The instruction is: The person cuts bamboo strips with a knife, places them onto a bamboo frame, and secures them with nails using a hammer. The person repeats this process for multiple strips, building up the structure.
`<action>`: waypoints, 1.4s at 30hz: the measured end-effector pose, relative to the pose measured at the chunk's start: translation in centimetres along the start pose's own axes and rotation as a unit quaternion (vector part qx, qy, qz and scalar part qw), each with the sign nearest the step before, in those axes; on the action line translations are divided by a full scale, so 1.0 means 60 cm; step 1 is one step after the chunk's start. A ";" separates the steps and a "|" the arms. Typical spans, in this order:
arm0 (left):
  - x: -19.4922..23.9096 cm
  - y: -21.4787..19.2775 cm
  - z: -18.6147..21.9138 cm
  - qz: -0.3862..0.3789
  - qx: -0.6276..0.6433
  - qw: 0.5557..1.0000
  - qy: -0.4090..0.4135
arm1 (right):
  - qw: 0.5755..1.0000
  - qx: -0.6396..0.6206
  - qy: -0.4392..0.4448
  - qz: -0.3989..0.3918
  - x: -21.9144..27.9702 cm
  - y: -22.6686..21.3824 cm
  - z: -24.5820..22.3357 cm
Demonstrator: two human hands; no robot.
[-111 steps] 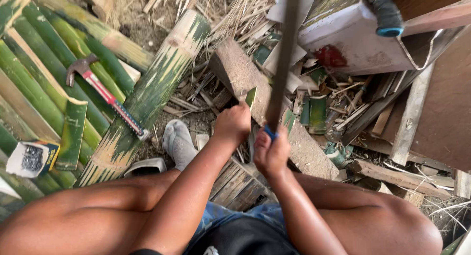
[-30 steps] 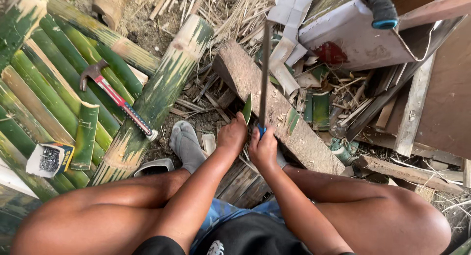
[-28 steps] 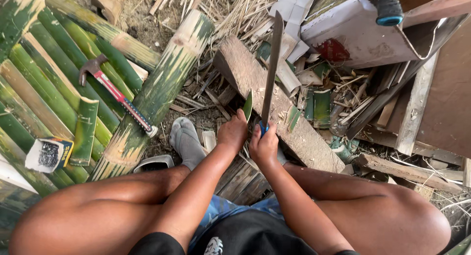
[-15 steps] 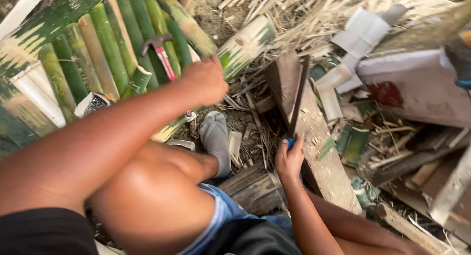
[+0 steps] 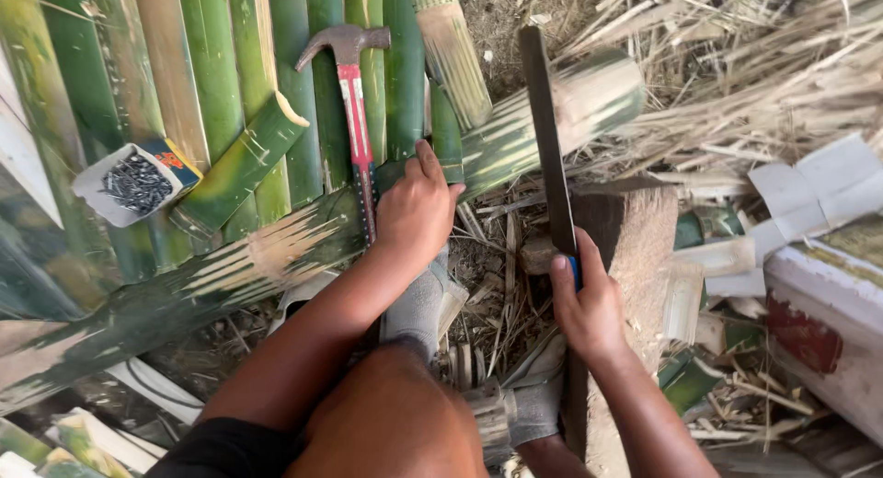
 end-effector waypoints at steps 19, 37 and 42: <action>0.005 -0.020 0.008 0.067 0.027 0.992 0.103 | 0.851 0.437 -0.181 -0.230 -0.274 -0.069 -0.068; -0.003 -0.041 0.006 0.043 0.056 0.992 0.100 | 0.617 0.555 -0.430 -0.355 -0.367 -0.031 -0.141; -0.002 -0.039 0.008 0.063 0.040 0.992 0.106 | 0.564 0.639 -0.383 -0.357 -0.363 -0.039 -0.148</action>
Point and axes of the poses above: each hand's wrist, its own x-axis away from the middle knuckle, its own y-axis out of the palm, z = x × y, the point moved 9 cm from there along -x, towards the middle knuckle, and after that the axes turned 7 degrees about z, right-handed, at the moved point
